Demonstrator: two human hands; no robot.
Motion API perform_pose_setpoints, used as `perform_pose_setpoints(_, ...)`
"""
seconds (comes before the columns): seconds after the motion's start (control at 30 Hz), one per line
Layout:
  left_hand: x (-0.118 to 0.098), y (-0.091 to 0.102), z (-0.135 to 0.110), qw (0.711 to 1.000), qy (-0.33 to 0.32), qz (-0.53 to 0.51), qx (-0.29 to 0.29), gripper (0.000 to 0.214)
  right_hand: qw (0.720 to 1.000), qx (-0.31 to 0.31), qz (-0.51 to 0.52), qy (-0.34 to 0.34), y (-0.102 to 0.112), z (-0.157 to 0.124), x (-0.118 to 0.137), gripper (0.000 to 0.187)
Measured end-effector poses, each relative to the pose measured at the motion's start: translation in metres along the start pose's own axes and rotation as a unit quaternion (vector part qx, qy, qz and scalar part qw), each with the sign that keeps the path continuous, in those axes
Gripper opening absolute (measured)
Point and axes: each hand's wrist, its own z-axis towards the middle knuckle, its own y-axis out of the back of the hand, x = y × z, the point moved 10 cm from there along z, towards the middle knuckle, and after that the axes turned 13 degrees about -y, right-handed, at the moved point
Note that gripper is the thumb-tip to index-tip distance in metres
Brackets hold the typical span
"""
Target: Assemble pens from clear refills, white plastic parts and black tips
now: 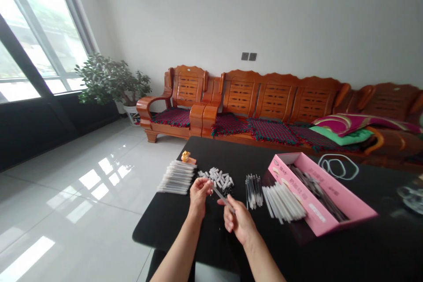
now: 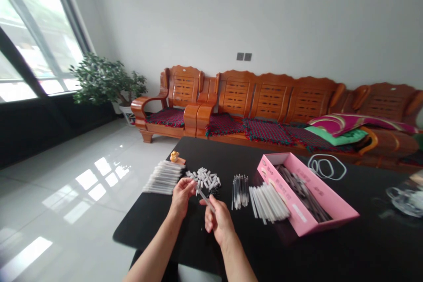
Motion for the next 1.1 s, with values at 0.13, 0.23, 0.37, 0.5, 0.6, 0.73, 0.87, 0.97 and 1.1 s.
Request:
perform_pose_setpoints(0.13, -0.043, 0.074, 0.046, 0.983, -0.109, 0.070, -0.133, 0.039, 0.998, -0.060, 0.006, 0.025, 0.036, 0.000, 0.003, 0.044)
perform_pose_setpoints(0.23, -0.074, 0.134, 0.076, 0.946, -0.168, 0.155, -0.230, 0.039, 0.995, -0.088, 0.018, 0.042, 0.062, -0.002, 0.000, 0.039)
perform_pose_setpoints(0.37, -0.084, 0.172, 0.099, 0.917, -0.130, 0.291, -0.242, 0.034, 0.993, -0.101, 0.030, 0.056, 0.080, -0.004, -0.004, 0.039)
perform_pose_setpoints(0.5, -0.082, 0.179, 0.097, 0.874, -0.090, 0.421, -0.223, 0.028, 0.992, -0.109, 0.028, 0.064, 0.083, -0.006, -0.002, 0.039)
perform_pose_setpoints(0.6, -0.080, 0.181, 0.094, 0.863, -0.087, 0.448, -0.216, 0.027, 0.990, -0.117, 0.019, 0.074, 0.084, -0.009, 0.003, 0.040)
perform_pose_setpoints(0.73, -0.082, 0.185, 0.092, 0.839, -0.084, 0.492, -0.216, 0.026, 0.981, -0.161, -0.032, 0.107, 0.097, -0.017, 0.017, 0.040)
perform_pose_setpoints(0.87, -0.084, 0.181, 0.089, 0.838, -0.081, 0.496, -0.210, 0.024, 0.919, -0.305, -0.198, 0.156, 0.136, -0.039, 0.052, 0.034)
perform_pose_setpoints(0.97, -0.088, 0.173, 0.081, 0.855, -0.089, 0.460, -0.223, 0.026, 0.811, -0.430, -0.355, 0.178, 0.162, -0.061, 0.086, 0.027)
perform_pose_setpoints(1.1, -0.100, 0.149, 0.058, 0.841, -0.145, 0.470, -0.225, 0.031, 0.644, -0.523, -0.545, 0.119, 0.173, -0.069, 0.108, 0.021)
